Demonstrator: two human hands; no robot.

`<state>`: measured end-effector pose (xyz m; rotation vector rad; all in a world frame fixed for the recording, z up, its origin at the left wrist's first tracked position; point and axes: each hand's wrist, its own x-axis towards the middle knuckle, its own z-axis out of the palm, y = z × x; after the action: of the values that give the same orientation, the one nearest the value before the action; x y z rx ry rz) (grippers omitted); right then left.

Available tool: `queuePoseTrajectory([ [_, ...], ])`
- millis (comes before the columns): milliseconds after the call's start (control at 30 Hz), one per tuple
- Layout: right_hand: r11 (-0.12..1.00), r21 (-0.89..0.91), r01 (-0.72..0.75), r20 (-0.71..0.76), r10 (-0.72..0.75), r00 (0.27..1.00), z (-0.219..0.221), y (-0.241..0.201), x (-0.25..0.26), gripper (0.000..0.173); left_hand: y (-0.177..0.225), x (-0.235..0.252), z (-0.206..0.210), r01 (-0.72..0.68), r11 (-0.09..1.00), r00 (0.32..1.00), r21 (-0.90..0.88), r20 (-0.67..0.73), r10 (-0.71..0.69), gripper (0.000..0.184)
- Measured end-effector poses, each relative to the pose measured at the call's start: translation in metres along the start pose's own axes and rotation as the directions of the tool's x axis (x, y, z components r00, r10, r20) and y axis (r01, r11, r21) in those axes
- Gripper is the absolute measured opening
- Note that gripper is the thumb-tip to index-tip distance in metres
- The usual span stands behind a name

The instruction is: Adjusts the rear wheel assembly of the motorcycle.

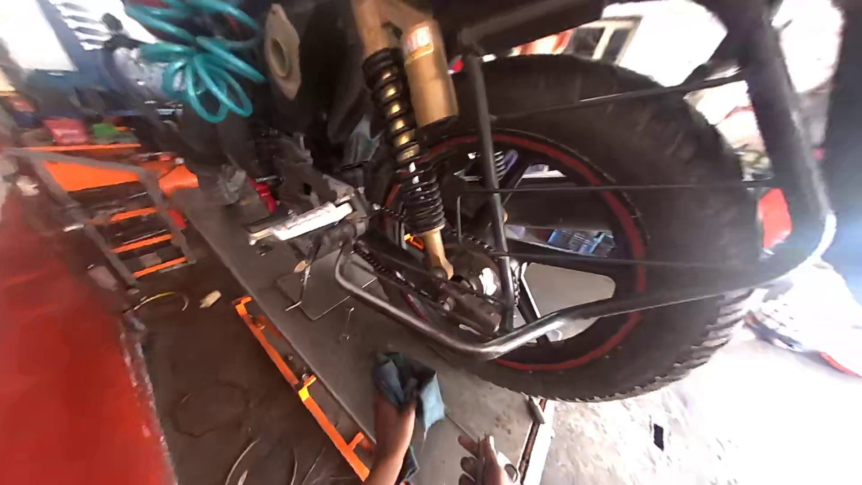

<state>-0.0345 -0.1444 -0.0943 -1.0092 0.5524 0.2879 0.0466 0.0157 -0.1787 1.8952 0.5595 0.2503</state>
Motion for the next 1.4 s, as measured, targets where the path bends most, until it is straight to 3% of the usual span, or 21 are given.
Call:
queuePoseTrajectory([
  [33, 1.0, -0.012, 0.015, 0.004, -0.015, 1.0, 0.006, -0.01, 0.003, 0.06, -0.002, 0.008, 0.0, -0.022, 0.999, 0.999, 0.041, 0.035, 0.02, 0.096],
  [100, 0.968, -0.088, 0.233, 0.028, -0.232, 0.972, 0.028, -0.034, -0.006, 0.062, -0.001, 0.006, -0.011, -0.094, 0.987, 0.99, 0.132, 0.116, 0.079, 0.102],
  [200, 0.811, -0.174, 0.559, -0.051, -0.575, 0.817, 0.071, -0.071, -0.016, 0.047, -0.012, -0.002, -0.047, -0.296, 0.937, 0.948, 0.183, 0.176, 0.265, 0.096],
  [267, 0.758, -0.178, 0.628, -0.1, -0.648, 0.755, 0.093, -0.089, -0.011, 0.041, -0.002, 0.0, -0.078, -0.371, 0.923, 0.92, 0.1, 0.179, 0.35, 0.085],
  [333, 0.764, -0.104, 0.636, -0.176, -0.644, 0.745, 0.111, -0.096, -0.002, 0.037, 0.02, 0.009, -0.111, -0.47, 0.881, 0.872, -0.051, 0.13, 0.473, 0.076],
  [433, 0.781, 0.022, 0.624, -0.225, -0.604, 0.764, 0.128, -0.101, -0.009, 0.032, 0.064, 0.029, -0.155, -0.684, 0.691, 0.718, -0.233, -0.05, 0.694, 0.07],
  [500, 0.789, 0.091, 0.607, -0.25, -0.572, 0.781, 0.136, -0.095, -0.022, 0.037, 0.103, 0.045, -0.191, -0.823, 0.511, 0.559, -0.25, -0.195, 0.806, 0.062],
  [600, 0.806, 0.124, 0.578, -0.299, -0.525, 0.797, 0.145, -0.089, -0.022, 0.043, 0.156, 0.088, -0.249, -0.95, 0.311, 0.294, 0.018, -0.283, 0.913, 0.055],
  [633, 0.799, 0.122, 0.589, -0.297, -0.537, 0.79, 0.146, -0.091, -0.015, 0.044, 0.17, 0.105, -0.266, -0.945, 0.301, 0.268, 0.127, -0.226, 0.937, 0.056],
  [767, 0.772, 0.108, 0.627, -0.256, -0.588, 0.768, 0.146, -0.091, -0.002, 0.047, 0.246, 0.172, -0.294, -0.86, 0.354, 0.437, 0.367, 0.171, 0.883, 0.074],
  [867, 0.77, 0.102, 0.63, -0.262, -0.59, 0.764, 0.149, -0.095, -0.01, 0.045, 0.273, 0.195, -0.285, -0.893, 0.292, 0.409, 0.342, 0.348, 0.844, 0.068],
  [933, 0.769, 0.103, 0.631, -0.29, -0.584, 0.758, 0.154, -0.1, -0.015, 0.043, 0.271, 0.191, -0.282, -0.897, 0.326, 0.426, 0.3, 0.384, 0.819, 0.06],
  [1100, 0.749, 0.137, 0.648, -0.353, -0.575, 0.738, 0.164, -0.105, -0.012, 0.04, 0.261, 0.195, -0.28, -0.921, 0.351, 0.39, 0.171, 0.384, 0.837, 0.06],
  [1233, 0.754, 0.219, 0.62, -0.355, -0.53, 0.77, 0.159, -0.103, -0.011, 0.036, 0.265, 0.189, -0.281, -0.935, 0.332, 0.353, 0.122, 0.39, 0.851, 0.062],
  [1300, 0.762, 0.238, 0.603, -0.334, -0.519, 0.787, 0.156, -0.107, -0.005, 0.037, 0.268, 0.186, -0.284, -0.934, 0.308, 0.356, 0.18, 0.41, 0.84, 0.064],
  [1400, 0.8, 0.226, 0.556, -0.301, -0.486, 0.821, 0.151, -0.113, -0.009, 0.037, 0.285, 0.163, -0.285, -0.87, 0.217, 0.42, 0.442, 0.436, 0.796, 0.061],
])
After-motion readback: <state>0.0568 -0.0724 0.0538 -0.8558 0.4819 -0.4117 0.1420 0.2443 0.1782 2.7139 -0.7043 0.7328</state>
